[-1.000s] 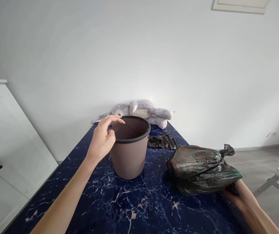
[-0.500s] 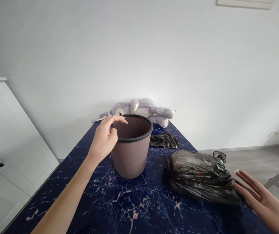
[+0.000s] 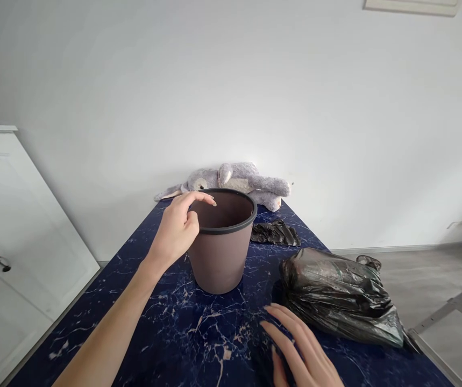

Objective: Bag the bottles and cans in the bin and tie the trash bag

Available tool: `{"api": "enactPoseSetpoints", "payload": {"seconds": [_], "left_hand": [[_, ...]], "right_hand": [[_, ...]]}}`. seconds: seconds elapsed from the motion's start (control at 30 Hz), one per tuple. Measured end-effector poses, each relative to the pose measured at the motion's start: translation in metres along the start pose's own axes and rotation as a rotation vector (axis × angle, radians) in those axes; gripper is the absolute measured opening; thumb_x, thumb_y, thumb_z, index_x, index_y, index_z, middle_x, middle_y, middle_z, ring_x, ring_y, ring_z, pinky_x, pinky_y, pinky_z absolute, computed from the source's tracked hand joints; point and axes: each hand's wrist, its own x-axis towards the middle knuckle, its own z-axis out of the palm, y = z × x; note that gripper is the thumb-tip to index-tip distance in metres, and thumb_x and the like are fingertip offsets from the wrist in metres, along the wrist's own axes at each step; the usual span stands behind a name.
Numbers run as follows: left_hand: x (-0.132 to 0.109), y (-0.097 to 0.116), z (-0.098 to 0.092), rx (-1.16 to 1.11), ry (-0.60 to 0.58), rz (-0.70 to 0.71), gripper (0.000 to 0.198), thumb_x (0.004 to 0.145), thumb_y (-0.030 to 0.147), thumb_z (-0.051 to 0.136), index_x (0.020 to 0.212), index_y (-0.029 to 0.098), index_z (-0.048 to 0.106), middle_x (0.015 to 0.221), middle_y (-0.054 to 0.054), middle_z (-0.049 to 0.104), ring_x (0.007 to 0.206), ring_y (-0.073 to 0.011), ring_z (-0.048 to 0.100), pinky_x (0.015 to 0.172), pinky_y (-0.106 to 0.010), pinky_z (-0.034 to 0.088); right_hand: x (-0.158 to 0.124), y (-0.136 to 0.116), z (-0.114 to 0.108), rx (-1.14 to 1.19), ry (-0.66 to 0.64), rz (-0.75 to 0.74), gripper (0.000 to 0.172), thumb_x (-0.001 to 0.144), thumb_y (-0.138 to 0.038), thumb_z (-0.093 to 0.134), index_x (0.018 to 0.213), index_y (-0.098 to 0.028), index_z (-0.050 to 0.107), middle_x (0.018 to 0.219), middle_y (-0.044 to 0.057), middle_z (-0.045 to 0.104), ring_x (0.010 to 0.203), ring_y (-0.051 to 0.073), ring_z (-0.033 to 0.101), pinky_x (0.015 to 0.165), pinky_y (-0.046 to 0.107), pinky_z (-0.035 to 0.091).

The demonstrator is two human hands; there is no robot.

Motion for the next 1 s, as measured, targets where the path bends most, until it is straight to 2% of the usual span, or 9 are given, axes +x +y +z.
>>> {"api": "enactPoseSetpoints", "payload": {"seconds": [0.1, 0.17, 0.3, 0.4, 0.53, 0.6, 0.83, 1.0], "left_hand": [[-0.001, 0.000, 0.000, 0.000, 0.009, 0.026, 0.057, 0.083, -0.012, 0.034, 0.107, 0.026, 0.069, 0.125, -0.002, 0.076, 0.132, -0.0241, 0.063, 0.121, -0.053, 0.043], [-0.002, 0.001, 0.000, 0.008, 0.016, 0.038, 0.056, 0.083, -0.012, 0.034, 0.106, 0.026, 0.068, 0.123, -0.002, 0.076, 0.132, -0.0237, 0.063, 0.121, -0.053, 0.043], [-0.003, 0.003, -0.001, 0.031, 0.012, 0.043, 0.055, 0.084, -0.012, 0.036, 0.106, 0.025, 0.068, 0.124, -0.002, 0.075, 0.133, -0.0241, 0.062, 0.121, -0.052, 0.045], [-0.004, 0.005, -0.002, 0.046, 0.006, 0.032, 0.052, 0.086, -0.010, 0.037, 0.107, 0.026, 0.068, 0.124, -0.002, 0.075, 0.132, -0.0245, 0.063, 0.124, -0.056, 0.043], [-0.005, 0.006, -0.001, 0.075, -0.016, 0.015, 0.051, 0.089, -0.008, 0.037, 0.109, 0.027, 0.068, 0.125, 0.000, 0.076, 0.129, -0.0233, 0.066, 0.134, -0.066, 0.023], [-0.005, 0.005, 0.000, 0.091, -0.023, 0.012, 0.051, 0.090, -0.008, 0.037, 0.109, 0.028, 0.068, 0.125, 0.001, 0.077, 0.127, -0.0225, 0.067, 0.135, -0.068, 0.020], [-0.004, 0.001, 0.004, 0.117, -0.029, 0.028, 0.050, 0.090, -0.007, 0.037, 0.108, 0.027, 0.068, 0.119, 0.002, 0.079, 0.117, -0.0222, 0.070, 0.133, -0.068, 0.024], [-0.002, -0.001, 0.004, 0.112, 0.007, 0.054, 0.048, 0.090, -0.004, 0.038, 0.104, 0.028, 0.071, 0.114, 0.001, 0.082, 0.109, -0.0244, 0.071, 0.119, -0.060, 0.046]], "right_hand": [[0.023, 0.005, 0.033, 0.082, -0.097, 0.138, 0.062, 0.107, -0.024, 0.049, 0.166, -0.036, 0.035, 0.169, 0.009, 0.046, 0.151, 0.032, 0.054, 0.115, 0.047, 0.059], [0.041, 0.013, 0.062, 0.104, -0.088, 0.241, 0.061, 0.109, -0.023, 0.042, 0.168, -0.034, 0.030, 0.173, 0.011, 0.040, 0.154, 0.033, 0.050, 0.117, 0.050, 0.057], [0.079, 0.037, 0.118, -0.019, -0.068, 0.297, 0.062, 0.105, -0.015, 0.037, 0.166, -0.020, 0.032, 0.178, 0.022, 0.022, 0.165, 0.042, 0.025, 0.126, 0.061, 0.041], [0.104, 0.058, 0.144, -0.059, -0.071, 0.343, 0.062, 0.105, -0.016, 0.036, 0.167, -0.020, 0.032, 0.180, 0.023, 0.015, 0.167, 0.042, 0.015, 0.127, 0.067, 0.034], [0.125, 0.077, 0.159, -0.124, -0.107, 0.436, 0.062, 0.107, -0.023, 0.033, 0.169, -0.013, 0.034, 0.181, 0.025, 0.007, 0.167, 0.046, 0.008, 0.127, 0.071, 0.027], [0.129, 0.083, 0.164, -0.156, -0.146, 0.469, 0.063, 0.107, -0.026, 0.034, 0.168, -0.011, 0.038, 0.181, 0.025, 0.008, 0.166, 0.048, 0.008, 0.126, 0.071, 0.025], [0.131, 0.094, 0.173, -0.245, -0.238, 0.521, 0.061, 0.105, -0.029, 0.037, 0.163, -0.015, 0.051, 0.179, 0.021, 0.023, 0.165, 0.045, 0.019, 0.125, 0.063, 0.027], [0.130, 0.097, 0.174, -0.262, -0.255, 0.509, 0.057, 0.104, -0.028, 0.038, 0.153, -0.010, 0.061, 0.167, 0.022, 0.045, 0.159, 0.043, 0.032, 0.127, 0.057, 0.025]]}}
